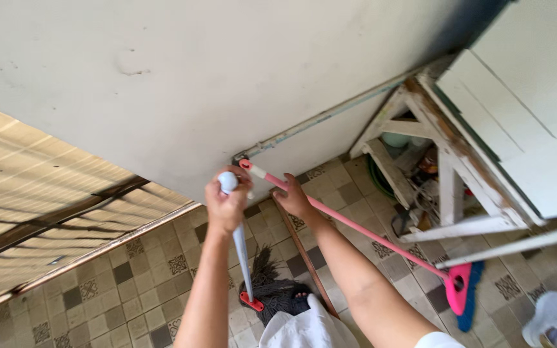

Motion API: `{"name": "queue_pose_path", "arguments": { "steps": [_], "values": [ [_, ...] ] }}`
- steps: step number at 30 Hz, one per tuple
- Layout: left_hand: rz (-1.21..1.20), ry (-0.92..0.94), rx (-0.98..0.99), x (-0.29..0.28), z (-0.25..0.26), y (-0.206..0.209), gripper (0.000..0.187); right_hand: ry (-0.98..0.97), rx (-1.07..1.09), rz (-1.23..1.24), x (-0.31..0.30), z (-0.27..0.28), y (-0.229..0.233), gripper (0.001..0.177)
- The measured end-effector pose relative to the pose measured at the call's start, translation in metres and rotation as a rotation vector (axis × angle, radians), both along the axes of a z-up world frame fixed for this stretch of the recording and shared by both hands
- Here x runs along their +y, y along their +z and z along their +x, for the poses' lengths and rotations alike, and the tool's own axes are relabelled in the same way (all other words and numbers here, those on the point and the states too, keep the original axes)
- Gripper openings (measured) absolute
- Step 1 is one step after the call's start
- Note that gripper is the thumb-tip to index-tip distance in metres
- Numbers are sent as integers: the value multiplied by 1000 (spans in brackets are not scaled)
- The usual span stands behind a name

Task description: The person mops the tiled floor of a cluttered area with a mop, moving between motorcycles, bicycles, and other stored items.

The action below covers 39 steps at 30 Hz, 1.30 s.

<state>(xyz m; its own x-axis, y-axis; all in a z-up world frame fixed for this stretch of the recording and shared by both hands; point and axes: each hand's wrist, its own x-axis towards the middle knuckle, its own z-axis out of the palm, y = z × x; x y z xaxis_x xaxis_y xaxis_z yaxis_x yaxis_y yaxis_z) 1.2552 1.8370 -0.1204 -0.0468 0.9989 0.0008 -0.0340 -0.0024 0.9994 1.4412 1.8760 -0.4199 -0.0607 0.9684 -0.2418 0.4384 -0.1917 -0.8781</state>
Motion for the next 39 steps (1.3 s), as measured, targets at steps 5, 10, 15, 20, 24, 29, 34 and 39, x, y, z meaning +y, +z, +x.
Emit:
{"name": "queue_pose_path", "arguments": {
  "steps": [5,10,15,20,24,29,34,39],
  "values": [
    [-11,-27,15,-2,20,-5,8,38,-189,47,11,-16,-6,66],
    [3,-65,-41,4,36,-5,11,-22,-534,153,-31,30,70,25],
    [7,-149,27,-7,72,-1,6,-138,-730,-27,-100,132,123,12],
    [-52,-211,89,-20,131,-2,4,-275,-861,82,-190,245,126,16],
    [-32,-292,83,-33,173,-8,5,-249,-889,342,-219,288,138,29],
    [78,-355,203,-46,200,-14,10,-321,-800,112,-186,298,245,26],
    [1,-363,149,-53,197,-3,10,-522,-322,467,-150,302,349,15],
    [-47,-342,160,-55,185,7,11,-623,-224,586,-125,301,410,10]
  ]
}}
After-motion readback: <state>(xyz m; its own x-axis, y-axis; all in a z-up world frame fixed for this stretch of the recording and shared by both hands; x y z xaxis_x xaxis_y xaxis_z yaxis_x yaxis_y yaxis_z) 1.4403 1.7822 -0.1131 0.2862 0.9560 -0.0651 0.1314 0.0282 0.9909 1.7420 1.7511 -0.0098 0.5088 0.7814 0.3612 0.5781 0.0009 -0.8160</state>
